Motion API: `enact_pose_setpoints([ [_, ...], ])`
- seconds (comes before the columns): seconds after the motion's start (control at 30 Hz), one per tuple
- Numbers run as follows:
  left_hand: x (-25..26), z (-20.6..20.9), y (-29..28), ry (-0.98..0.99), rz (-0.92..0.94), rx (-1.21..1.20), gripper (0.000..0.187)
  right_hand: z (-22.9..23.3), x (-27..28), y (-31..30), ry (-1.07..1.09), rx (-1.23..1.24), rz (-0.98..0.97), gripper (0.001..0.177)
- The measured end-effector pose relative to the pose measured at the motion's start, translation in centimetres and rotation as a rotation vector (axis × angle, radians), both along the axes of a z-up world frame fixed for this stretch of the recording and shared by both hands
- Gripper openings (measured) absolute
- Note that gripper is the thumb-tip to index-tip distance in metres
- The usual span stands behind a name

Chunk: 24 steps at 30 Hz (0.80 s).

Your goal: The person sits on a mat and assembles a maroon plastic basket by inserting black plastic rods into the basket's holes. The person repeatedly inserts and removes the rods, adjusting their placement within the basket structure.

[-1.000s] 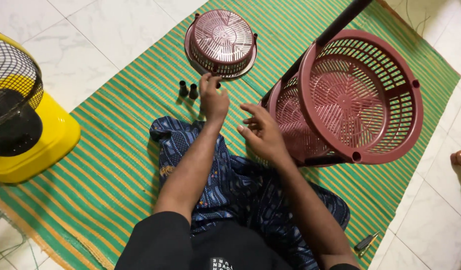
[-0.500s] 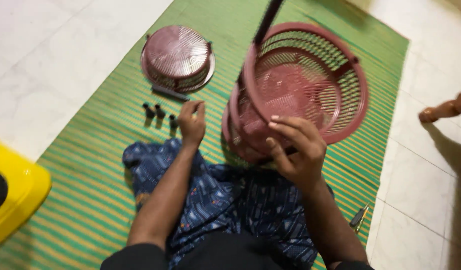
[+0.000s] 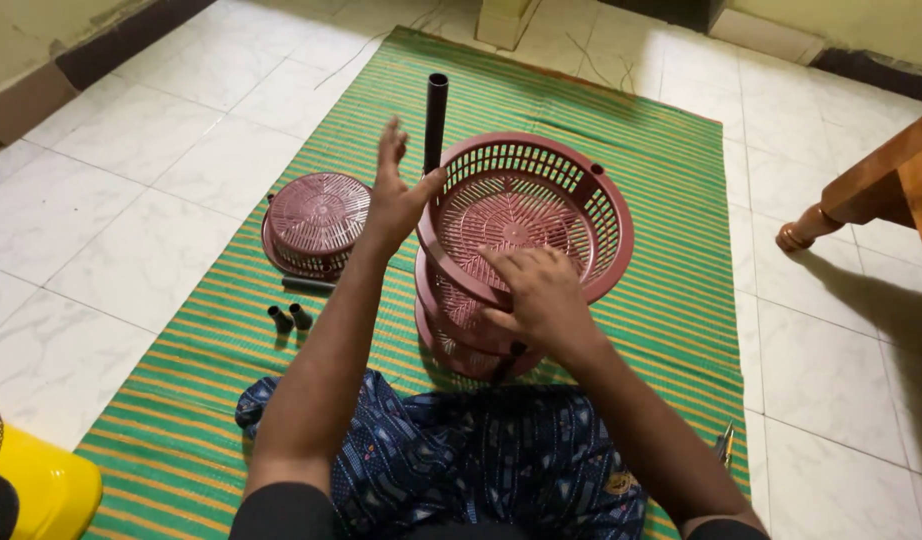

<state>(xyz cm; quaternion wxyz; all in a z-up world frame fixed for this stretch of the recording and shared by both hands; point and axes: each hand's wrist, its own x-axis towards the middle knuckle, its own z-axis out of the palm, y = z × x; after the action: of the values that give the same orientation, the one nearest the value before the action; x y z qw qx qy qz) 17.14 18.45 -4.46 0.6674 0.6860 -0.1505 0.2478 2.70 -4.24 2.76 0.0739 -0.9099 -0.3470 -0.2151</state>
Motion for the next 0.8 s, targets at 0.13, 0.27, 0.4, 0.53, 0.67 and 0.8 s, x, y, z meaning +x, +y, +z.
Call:
enact_pose_setpoints([
  [0.13, 2.6, -1.2, -1.1, 0.355, -0.105, -0.166, 0.052, -2.3, 1.1, -1.2, 0.081, -0.085, 0.078, 0.053],
  [0.27, 2.3, -0.9, -2.2, 0.190, 0.024, -0.197, 0.033, -3.0, 2.1, -3.6, -0.116, -0.183, 0.084, 0.026],
  [0.4, -0.8, 0.4, -2.5, 0.044, 0.100, -0.186, 0.029, -1.7, 3.5, -8.2, -0.181, -0.128, 0.153, 0.026],
  [0.53, -4.6, 1.5, -3.5, -0.138, 0.169, -0.156, 0.030, -0.7, 5.4, -11.8, -0.230, -0.116, 0.181, 0.014],
  [0.67, -7.7, 1.2, -4.5, -0.065, 0.138, -0.183, 0.042, -0.6, 7.3, -13.9, -0.330, -0.093, 0.202, 0.005],
  [0.8, -10.6, -0.1, -5.7, -0.048, 0.076, -0.207, 0.043, -1.7, 8.2, -15.4, -0.395, -0.108, 0.144, 0.006],
])
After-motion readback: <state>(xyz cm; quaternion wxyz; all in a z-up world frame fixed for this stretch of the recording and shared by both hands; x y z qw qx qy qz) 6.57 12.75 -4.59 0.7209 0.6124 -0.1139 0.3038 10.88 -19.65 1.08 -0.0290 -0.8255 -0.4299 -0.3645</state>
